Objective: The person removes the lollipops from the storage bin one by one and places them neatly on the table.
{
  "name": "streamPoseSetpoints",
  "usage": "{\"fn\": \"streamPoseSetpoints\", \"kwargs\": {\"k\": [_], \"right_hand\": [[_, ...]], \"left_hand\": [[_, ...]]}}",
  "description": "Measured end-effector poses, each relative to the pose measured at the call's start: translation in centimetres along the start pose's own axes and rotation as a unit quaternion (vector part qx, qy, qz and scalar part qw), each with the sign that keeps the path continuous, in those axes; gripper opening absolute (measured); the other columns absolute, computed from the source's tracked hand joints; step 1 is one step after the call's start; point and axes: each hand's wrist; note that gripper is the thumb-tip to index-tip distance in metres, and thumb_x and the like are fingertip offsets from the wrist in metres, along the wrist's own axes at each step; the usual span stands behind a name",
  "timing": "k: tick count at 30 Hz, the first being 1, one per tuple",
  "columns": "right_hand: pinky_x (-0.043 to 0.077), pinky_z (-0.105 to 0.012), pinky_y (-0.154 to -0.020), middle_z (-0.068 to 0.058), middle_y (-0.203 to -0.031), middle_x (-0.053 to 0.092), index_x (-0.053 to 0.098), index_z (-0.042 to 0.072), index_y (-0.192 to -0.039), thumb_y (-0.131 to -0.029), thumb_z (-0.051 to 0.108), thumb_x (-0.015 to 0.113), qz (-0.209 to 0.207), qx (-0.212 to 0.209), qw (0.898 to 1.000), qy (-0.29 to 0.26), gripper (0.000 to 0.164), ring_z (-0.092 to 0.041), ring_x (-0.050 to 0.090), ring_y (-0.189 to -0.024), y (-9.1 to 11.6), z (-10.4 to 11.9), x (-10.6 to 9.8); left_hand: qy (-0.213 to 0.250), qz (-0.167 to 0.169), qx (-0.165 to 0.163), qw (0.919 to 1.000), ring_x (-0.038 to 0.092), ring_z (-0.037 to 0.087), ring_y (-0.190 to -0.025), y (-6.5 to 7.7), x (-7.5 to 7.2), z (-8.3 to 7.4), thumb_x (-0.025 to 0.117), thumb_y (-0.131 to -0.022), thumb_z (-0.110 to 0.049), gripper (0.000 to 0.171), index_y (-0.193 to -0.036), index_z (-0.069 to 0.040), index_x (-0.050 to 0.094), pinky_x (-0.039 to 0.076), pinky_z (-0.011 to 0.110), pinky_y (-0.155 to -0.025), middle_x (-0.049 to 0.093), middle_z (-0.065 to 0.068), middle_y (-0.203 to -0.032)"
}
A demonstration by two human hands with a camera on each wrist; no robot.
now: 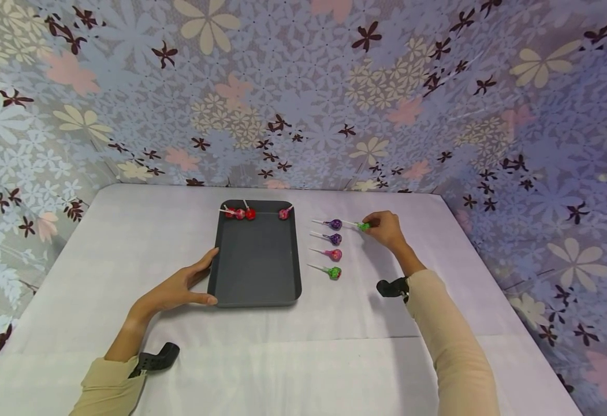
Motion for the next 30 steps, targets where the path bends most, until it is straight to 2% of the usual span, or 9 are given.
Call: {"fn": "streamPoseSetpoints", "kwargs": {"k": [7,15,30], "right_hand": [[0.055,-0.052,-0.085,-0.029,-0.105,0.069,0.069,-0.010,-0.108,-0.084,0.000,0.068,0.001,0.008,1.000,0.017,0.026,-0.043,0.066,-0.099,0.5,-0.8,0.0],[0.056,-0.049,-0.083,-0.028,-0.107,0.069,0.068,-0.009,-0.111,-0.084,0.001,0.068,0.013,0.039,0.999,0.023,0.029,-0.041,0.067,-0.099,0.8,-1.4,0.0],[0.056,-0.049,-0.085,-0.029,-0.108,0.069,0.068,-0.010,-0.112,-0.081,0.002,0.070,0.015,0.026,0.999,0.015,0.033,-0.042,0.066,-0.101,0.6,-1.1,-0.3]], "left_hand": [[-0.002,0.000,0.000,1.0000,-0.001,0.036,-0.151,0.0,0.0,0.0,0.081,-0.081,-0.024,0.111,-0.158,-0.011,0.003,0.012,0.054,-0.122,-0.004,0.014,-0.164],[-0.011,-0.001,-0.002,0.9999,0.000,0.035,-0.151,-0.1,0.2,0.2,0.082,-0.080,-0.025,0.111,-0.159,-0.012,0.004,0.013,0.054,-0.122,-0.003,0.013,-0.165],[-0.011,-0.007,-0.008,0.9999,0.001,0.036,-0.151,-0.1,0.3,0.0,0.082,-0.080,-0.024,0.111,-0.159,-0.012,0.005,0.013,0.054,-0.122,-0.003,0.013,-0.165]]}}
Point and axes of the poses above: each hand's wrist, its own y-axis away from the middle knuckle, its own x-axis out of the palm, z = x × y
